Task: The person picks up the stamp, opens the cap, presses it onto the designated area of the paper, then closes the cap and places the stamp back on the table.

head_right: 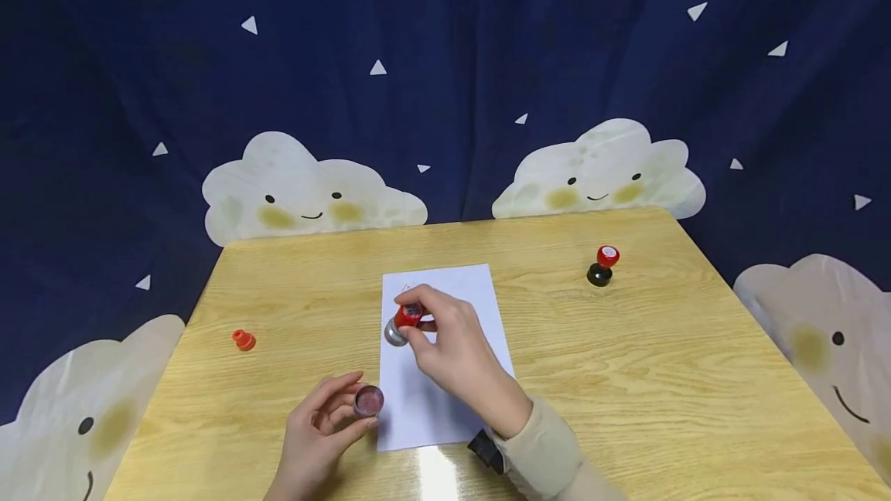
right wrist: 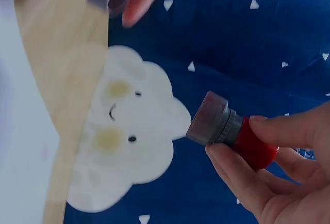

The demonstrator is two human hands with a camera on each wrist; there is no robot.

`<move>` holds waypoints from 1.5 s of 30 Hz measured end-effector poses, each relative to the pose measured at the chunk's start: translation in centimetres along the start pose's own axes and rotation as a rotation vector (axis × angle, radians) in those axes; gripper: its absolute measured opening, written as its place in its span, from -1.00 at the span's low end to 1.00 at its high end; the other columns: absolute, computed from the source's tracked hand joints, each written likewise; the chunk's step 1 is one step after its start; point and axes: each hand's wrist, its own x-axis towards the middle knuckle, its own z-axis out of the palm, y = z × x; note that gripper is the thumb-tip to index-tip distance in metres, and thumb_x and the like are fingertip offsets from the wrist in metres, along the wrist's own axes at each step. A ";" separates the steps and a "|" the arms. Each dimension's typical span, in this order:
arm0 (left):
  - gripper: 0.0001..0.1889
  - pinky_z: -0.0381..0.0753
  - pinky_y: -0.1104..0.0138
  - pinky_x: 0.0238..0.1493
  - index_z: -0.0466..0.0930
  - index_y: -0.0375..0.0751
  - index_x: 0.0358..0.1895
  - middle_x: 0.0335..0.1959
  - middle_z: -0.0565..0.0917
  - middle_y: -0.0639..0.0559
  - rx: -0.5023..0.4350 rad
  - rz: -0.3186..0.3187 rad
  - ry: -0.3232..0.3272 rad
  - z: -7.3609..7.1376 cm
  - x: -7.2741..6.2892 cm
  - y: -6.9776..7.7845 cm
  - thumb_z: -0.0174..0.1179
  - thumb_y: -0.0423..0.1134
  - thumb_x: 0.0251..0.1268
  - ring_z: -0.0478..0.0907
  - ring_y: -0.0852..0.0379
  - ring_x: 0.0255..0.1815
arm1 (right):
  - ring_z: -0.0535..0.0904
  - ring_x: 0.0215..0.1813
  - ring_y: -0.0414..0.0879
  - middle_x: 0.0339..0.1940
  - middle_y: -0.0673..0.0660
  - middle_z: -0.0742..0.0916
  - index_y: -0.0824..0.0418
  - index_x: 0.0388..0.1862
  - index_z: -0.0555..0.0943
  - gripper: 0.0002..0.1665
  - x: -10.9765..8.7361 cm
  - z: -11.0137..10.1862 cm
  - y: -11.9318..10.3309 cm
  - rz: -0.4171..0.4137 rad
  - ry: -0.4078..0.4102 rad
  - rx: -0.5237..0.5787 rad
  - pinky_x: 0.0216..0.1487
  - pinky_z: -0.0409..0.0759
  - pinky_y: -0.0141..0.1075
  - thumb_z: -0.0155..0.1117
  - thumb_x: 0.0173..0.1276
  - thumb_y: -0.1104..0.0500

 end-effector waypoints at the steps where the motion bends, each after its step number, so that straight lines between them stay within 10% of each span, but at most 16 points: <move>1: -0.34 0.69 0.38 -0.09 0.50 -0.52 0.15 -0.08 0.56 -0.38 -0.010 0.006 0.002 0.0 0.1 0.0 0.40 -0.76 -0.19 0.65 0.14 -0.12 | 0.70 -0.20 -0.07 -0.27 0.06 0.76 0.24 -0.08 0.64 -0.61 0.4 -0.4 0.2 -0.008 0.013 -0.027 -0.19 0.71 -0.39 0.39 0.13 0.54; 9: -0.35 0.66 0.36 -0.02 0.39 -0.70 0.15 -0.06 0.46 -0.46 -0.094 0.038 -0.021 0.5 0.2 -1.0 0.33 -0.81 -0.17 0.63 0.14 -0.09 | 0.70 -0.21 -0.02 -0.28 0.18 0.75 0.35 -0.10 0.63 -0.65 4.6 -1.6 3.8 -0.049 0.084 -0.201 -0.21 0.73 -0.34 0.37 0.12 0.55; 25: -0.41 0.68 0.39 -0.07 0.44 -0.71 0.09 -0.05 0.44 -0.51 -0.123 -0.204 -0.018 1.2 -0.3 -2.7 0.35 -0.76 -0.16 0.65 0.13 -0.11 | 0.65 -0.09 0.04 -0.14 0.24 0.72 0.34 -0.04 0.60 -0.68 7.3 2.8 15.7 0.187 -0.084 -0.323 -0.05 0.70 -0.16 0.33 0.21 0.47; 45: -0.43 0.68 0.45 -0.14 0.49 -0.67 0.07 -0.06 0.48 -0.46 -0.106 -0.254 0.032 1.2 -0.5 -2.7 0.36 -0.76 -0.16 0.64 0.14 -0.14 | 0.63 -0.06 0.04 -0.06 0.23 0.73 0.25 0.14 0.58 -0.49 7.1 2.8 16.9 0.228 -0.129 -0.461 0.01 0.63 -0.09 0.46 0.19 0.28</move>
